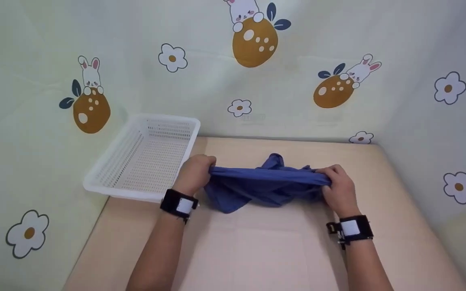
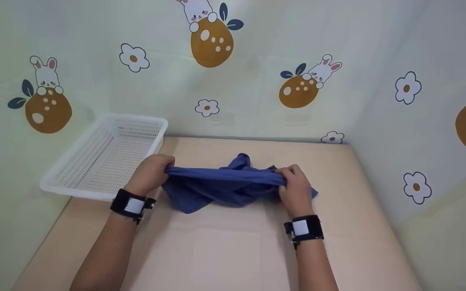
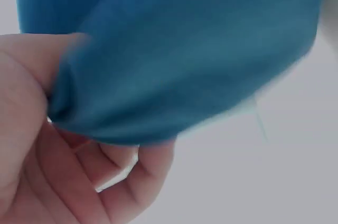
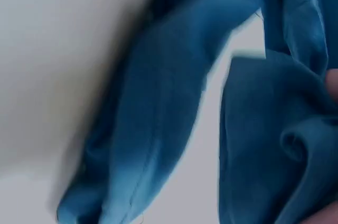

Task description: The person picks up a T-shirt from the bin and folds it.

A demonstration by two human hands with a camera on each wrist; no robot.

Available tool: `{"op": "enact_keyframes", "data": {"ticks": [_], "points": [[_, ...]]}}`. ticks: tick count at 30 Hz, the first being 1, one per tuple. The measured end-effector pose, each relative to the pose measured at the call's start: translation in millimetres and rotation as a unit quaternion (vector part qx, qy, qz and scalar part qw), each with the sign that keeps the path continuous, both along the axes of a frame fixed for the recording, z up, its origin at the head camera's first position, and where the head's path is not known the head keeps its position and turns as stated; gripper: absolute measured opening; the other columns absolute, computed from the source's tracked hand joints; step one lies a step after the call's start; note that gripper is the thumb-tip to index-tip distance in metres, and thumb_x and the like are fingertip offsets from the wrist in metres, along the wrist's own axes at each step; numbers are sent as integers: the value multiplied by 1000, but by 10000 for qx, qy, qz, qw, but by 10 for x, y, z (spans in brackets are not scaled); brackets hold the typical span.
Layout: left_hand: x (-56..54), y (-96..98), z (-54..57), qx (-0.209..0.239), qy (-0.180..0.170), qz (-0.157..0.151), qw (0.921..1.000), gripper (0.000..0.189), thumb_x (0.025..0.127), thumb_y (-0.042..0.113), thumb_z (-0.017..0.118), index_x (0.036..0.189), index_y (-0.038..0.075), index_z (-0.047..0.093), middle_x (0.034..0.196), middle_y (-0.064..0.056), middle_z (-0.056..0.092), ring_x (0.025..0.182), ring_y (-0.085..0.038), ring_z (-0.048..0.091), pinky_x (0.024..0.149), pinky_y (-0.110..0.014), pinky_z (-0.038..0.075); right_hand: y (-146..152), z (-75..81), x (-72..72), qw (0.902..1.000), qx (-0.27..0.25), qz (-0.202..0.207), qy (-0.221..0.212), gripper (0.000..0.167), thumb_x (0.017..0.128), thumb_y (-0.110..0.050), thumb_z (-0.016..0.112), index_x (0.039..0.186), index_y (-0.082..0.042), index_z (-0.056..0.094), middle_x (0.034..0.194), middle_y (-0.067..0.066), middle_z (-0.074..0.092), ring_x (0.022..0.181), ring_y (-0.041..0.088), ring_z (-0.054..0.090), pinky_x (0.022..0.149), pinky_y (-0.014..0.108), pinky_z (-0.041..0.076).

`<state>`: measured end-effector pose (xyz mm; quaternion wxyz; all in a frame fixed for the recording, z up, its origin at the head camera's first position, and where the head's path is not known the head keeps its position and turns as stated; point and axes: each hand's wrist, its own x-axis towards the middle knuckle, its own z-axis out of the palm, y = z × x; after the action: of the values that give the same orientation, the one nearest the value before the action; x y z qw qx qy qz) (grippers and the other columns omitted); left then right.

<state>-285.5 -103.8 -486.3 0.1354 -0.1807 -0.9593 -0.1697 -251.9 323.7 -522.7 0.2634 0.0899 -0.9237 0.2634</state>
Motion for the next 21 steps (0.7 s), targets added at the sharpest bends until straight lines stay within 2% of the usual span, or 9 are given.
{"op": "enact_keyframes", "data": {"ticks": [3, 5, 7, 9, 12, 14, 15, 18, 21], "points": [[35, -33, 96, 337, 667, 462, 9961, 19, 88, -12, 67, 86, 6, 71, 85, -12, 72, 78, -30, 68, 71, -45, 58, 169, 102, 41, 9977, -498, -434, -169, 47, 81, 12, 50, 114, -7, 77, 114, 16, 65, 113, 41, 65, 101, 57, 49], [74, -40, 161, 641, 1324, 829, 9856, 16, 90, -9, 67, 87, 5, 71, 84, -15, 69, 76, -33, 67, 67, -46, 57, 276, 180, 64, 9944, -764, -709, -187, 49, 82, 11, 49, 117, -6, 77, 116, 20, 66, 114, 43, 64, 99, 56, 48], [125, -44, 221, 965, 1857, 1125, 9714, 12, 90, -8, 69, 87, 4, 70, 82, -16, 65, 72, -35, 64, 62, -47, 55, 363, 280, 100, 9902, -1058, -882, -216, 50, 83, 10, 50, 120, -8, 78, 117, 20, 70, 111, 38, 65, 95, 46, 49], [187, -55, 277, 1186, 2084, 1327, 9617, 13, 88, -9, 70, 88, 3, 67, 83, -16, 63, 71, -35, 63, 61, -47, 55, 444, 389, 145, 9855, -1409, -831, -448, 48, 86, 8, 53, 122, -10, 78, 112, 20, 72, 93, 31, 69, 82, 37, 54], [256, -102, 327, 1227, 1801, 1401, 9659, 19, 83, -12, 72, 93, 3, 65, 88, -17, 64, 73, -36, 67, 63, -49, 56, 567, 543, 228, 9791, -1645, -514, -1080, 39, 92, 0, 62, 126, -12, 77, 113, 18, 73, 76, 13, 66, 62, 22, 54], [287, -151, 368, 1091, 1425, 1383, 9740, 24, 81, -12, 73, 98, 5, 67, 92, -18, 70, 77, -37, 71, 66, -51, 58, 644, 611, 272, 9776, -1541, -366, -1383, 35, 95, -5, 65, 128, -11, 77, 116, 19, 72, 74, 10, 66, 58, 21, 55], [301, -176, 393, 1014, 1212, 1337, 9783, 25, 82, -11, 73, 100, 5, 69, 94, -18, 73, 78, -37, 72, 67, -51, 58, 671, 637, 289, 9802, -1381, -385, -1367, 36, 95, -5, 66, 128, -10, 77, 120, 20, 73, 81, 12, 67, 63, 19, 54], [353, -232, 468, 764, 757, 1123, 9878, 28, 83, -7, 74, 105, 10, 72, 95, -16, 79, 81, -35, 74, 70, -50, 59, 678, 661, 331, 9912, -730, -811, -752, 38, 92, -3, 62, 128, -9, 76, 126, 21, 74, 99, 29, 72, 79, 33, 56], [428, -259, 511, 601, 650, 931, 9917, 29, 83, -6, 74, 107, 12, 73, 94, -16, 79, 78, -34, 74, 67, -49, 58, 621, 668, 389, 9892, -344, -1426, 28, 49, 84, 5, 58, 129, -6, 73, 124, 27, 71, 110, 50, 67, 87, 57, 52]]}}
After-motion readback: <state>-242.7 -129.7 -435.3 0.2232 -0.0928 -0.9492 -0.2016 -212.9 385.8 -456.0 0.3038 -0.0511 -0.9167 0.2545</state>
